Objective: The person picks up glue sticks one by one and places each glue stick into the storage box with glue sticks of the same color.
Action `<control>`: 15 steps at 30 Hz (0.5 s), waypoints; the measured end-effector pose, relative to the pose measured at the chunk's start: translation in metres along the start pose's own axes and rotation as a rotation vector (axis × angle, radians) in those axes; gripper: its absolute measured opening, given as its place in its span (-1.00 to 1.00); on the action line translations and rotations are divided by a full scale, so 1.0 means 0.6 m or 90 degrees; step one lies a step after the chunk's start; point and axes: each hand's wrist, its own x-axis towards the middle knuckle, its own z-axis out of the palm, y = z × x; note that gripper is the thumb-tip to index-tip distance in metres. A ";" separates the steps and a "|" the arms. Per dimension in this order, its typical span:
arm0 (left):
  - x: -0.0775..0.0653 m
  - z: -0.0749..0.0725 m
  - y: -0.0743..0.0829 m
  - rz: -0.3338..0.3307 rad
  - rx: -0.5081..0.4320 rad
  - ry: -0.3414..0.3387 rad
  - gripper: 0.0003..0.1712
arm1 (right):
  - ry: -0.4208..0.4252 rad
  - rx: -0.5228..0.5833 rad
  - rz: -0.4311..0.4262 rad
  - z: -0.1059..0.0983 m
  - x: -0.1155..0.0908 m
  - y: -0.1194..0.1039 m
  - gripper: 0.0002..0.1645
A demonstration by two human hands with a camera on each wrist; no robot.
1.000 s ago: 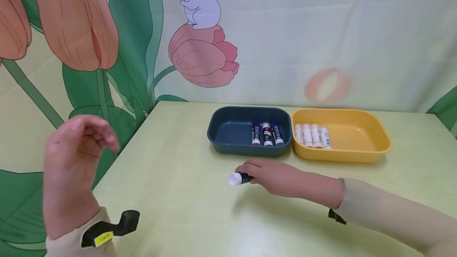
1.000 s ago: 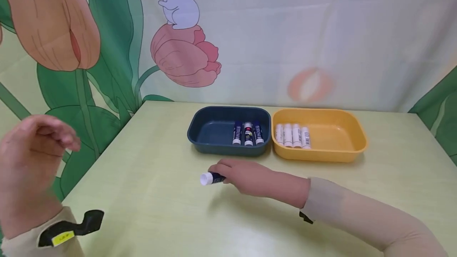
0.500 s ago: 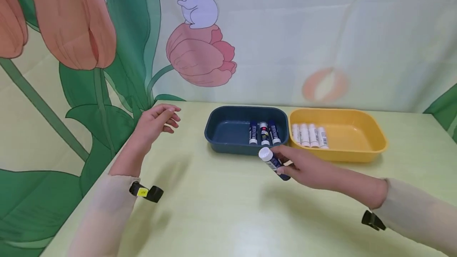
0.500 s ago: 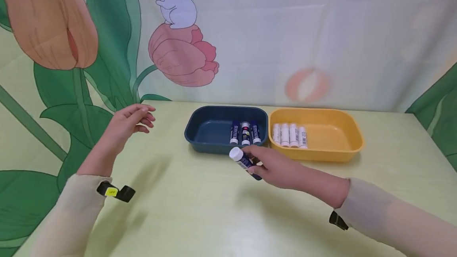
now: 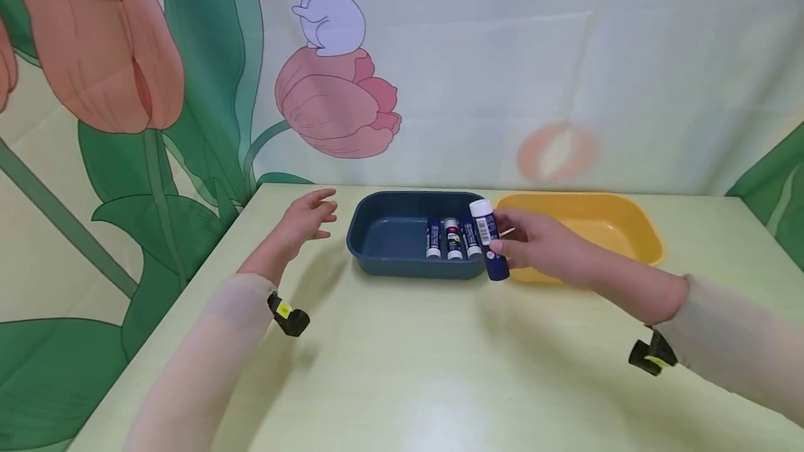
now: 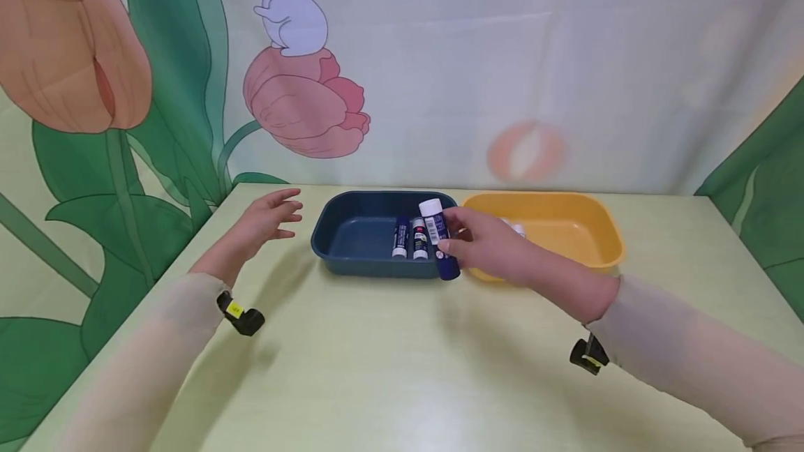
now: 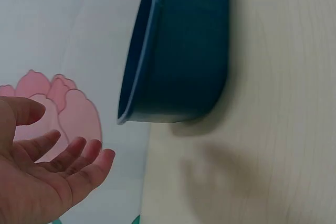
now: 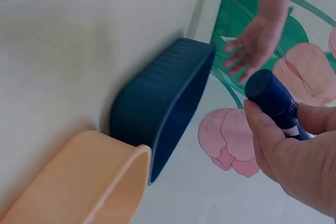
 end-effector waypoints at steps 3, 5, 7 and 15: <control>0.013 0.005 -0.002 -0.021 0.005 -0.014 -0.33 | 0.000 0.044 0.021 -0.011 0.012 -0.014 -0.32; 0.023 0.006 -0.003 -0.034 -0.005 -0.034 -0.32 | -0.001 0.084 0.035 -0.018 0.021 -0.021 -0.28; 0.030 0.008 -0.006 -0.047 -0.017 -0.061 -0.32 | 0.002 0.112 0.049 -0.024 0.030 -0.029 -0.24; 0.047 0.022 -0.022 -0.096 -0.048 -0.123 -0.32 | -0.003 0.181 0.076 -0.032 0.074 -0.057 -0.20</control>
